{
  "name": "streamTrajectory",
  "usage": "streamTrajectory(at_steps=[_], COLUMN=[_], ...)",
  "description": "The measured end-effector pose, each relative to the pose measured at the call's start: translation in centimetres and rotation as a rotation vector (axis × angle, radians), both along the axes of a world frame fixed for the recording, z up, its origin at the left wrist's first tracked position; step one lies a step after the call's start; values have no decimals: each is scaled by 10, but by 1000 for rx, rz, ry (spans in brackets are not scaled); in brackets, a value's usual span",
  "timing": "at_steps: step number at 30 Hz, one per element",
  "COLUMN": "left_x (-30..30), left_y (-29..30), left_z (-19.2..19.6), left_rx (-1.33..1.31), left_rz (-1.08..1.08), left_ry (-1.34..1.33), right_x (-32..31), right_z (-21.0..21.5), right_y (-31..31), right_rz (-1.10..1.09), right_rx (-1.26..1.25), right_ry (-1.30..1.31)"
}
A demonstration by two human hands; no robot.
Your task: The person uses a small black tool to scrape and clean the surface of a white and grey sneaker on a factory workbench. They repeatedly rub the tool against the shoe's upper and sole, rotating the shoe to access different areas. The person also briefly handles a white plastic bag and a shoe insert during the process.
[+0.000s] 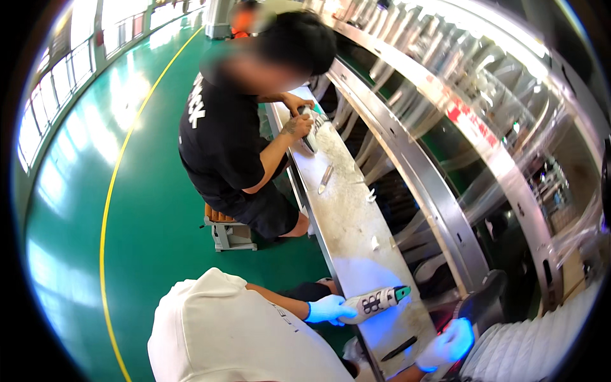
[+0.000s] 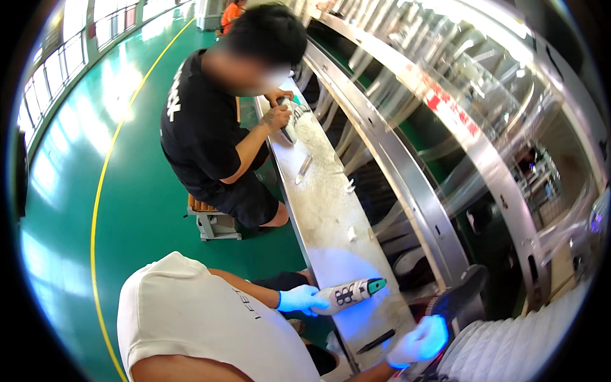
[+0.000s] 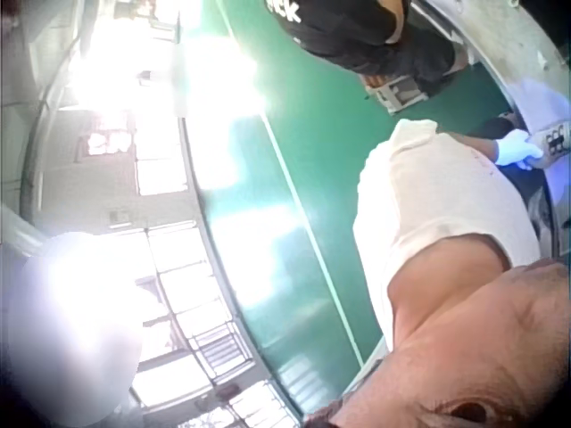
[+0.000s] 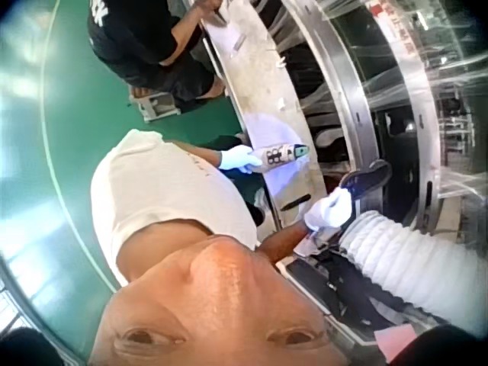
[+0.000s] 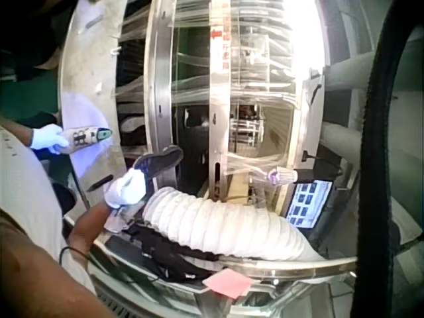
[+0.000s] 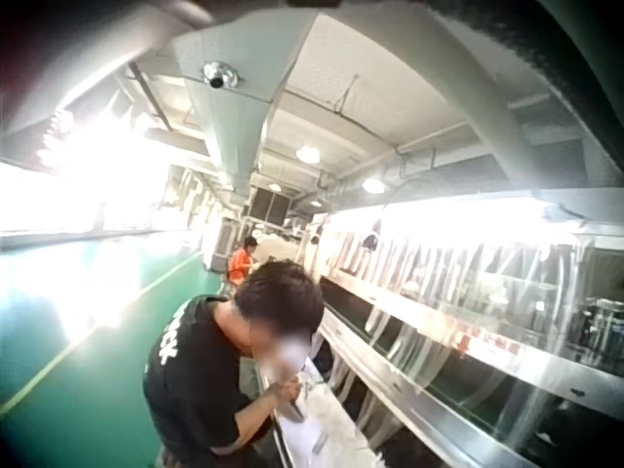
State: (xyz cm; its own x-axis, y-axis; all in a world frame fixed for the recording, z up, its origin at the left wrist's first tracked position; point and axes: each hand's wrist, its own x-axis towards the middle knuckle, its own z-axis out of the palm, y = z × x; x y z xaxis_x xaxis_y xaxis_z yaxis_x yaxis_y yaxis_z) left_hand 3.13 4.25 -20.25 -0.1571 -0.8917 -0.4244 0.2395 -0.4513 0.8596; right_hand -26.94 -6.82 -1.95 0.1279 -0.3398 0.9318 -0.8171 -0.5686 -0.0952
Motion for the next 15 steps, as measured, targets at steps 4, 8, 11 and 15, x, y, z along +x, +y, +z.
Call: streamTrajectory(at_steps=[4,8,11,15], left_x=[13,48,61,34], left_y=[18,43,33,-17], left_z=[2,21,16,-13], left_rx=[-4,-704,-1087,-1415], left_rz=[61,25,-29,0], left_ry=[-65,-519,-932,-1145], right_x=[37,53,64,58], right_z=[-87,-163,-177,-206], right_y=[89,141,159,154], right_rz=[97,185,51,-107], right_rx=[137,482,674,756], right_ry=[135,163,-5,-44])
